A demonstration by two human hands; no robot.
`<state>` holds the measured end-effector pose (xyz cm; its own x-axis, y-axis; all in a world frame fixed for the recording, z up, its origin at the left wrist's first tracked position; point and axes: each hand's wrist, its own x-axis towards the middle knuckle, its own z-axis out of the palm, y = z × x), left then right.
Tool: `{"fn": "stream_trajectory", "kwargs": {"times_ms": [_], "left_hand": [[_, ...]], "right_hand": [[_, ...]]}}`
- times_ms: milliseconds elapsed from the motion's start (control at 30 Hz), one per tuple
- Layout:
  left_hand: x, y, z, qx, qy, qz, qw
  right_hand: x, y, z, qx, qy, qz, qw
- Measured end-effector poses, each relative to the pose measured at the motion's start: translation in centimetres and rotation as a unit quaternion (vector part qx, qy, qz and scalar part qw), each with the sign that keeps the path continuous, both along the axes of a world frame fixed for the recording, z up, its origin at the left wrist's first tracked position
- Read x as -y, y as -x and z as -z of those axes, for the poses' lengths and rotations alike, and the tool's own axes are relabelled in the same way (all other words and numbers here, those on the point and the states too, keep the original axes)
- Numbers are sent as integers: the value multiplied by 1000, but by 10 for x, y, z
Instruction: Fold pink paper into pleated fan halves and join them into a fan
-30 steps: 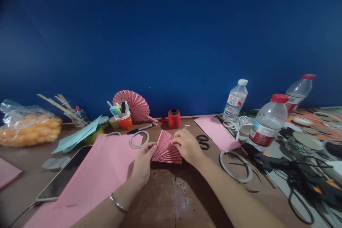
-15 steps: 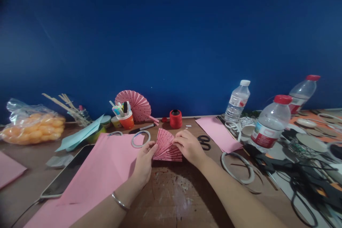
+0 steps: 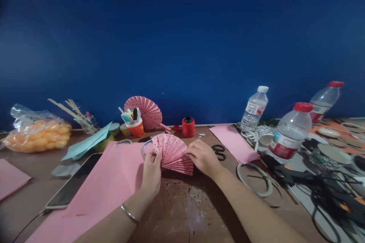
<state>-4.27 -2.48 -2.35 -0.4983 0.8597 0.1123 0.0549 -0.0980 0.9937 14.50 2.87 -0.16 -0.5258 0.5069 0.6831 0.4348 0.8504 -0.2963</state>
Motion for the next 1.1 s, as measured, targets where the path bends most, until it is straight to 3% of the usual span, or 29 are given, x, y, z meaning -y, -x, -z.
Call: {"fn": "stream_trajectory", "kwargs": {"times_ms": [100, 233, 467, 667, 900, 1100], "left_hand": [[2, 1, -2, -11, -6, -24, 1000], [1, 1, -1, 26, -15, -9, 1000], [1, -10, -3, 151, 1, 106, 983], [1, -15, -6, 123, -1, 153, 981], [1, -13, -8, 156, 20, 228, 961], [1, -15, -10, 142, -6, 245, 959]], "right_hand": [[1, 0, -1, 14, 7, -9, 1000], [2, 0, -1, 8, 8, -15, 1000], [3, 0, 3, 3, 9, 10, 1000], [5, 2, 4, 6, -3, 18, 1000], [-4, -4, 5, -34, -3, 63, 997], [-11, -14, 4, -43, 7, 68, 997]]}}
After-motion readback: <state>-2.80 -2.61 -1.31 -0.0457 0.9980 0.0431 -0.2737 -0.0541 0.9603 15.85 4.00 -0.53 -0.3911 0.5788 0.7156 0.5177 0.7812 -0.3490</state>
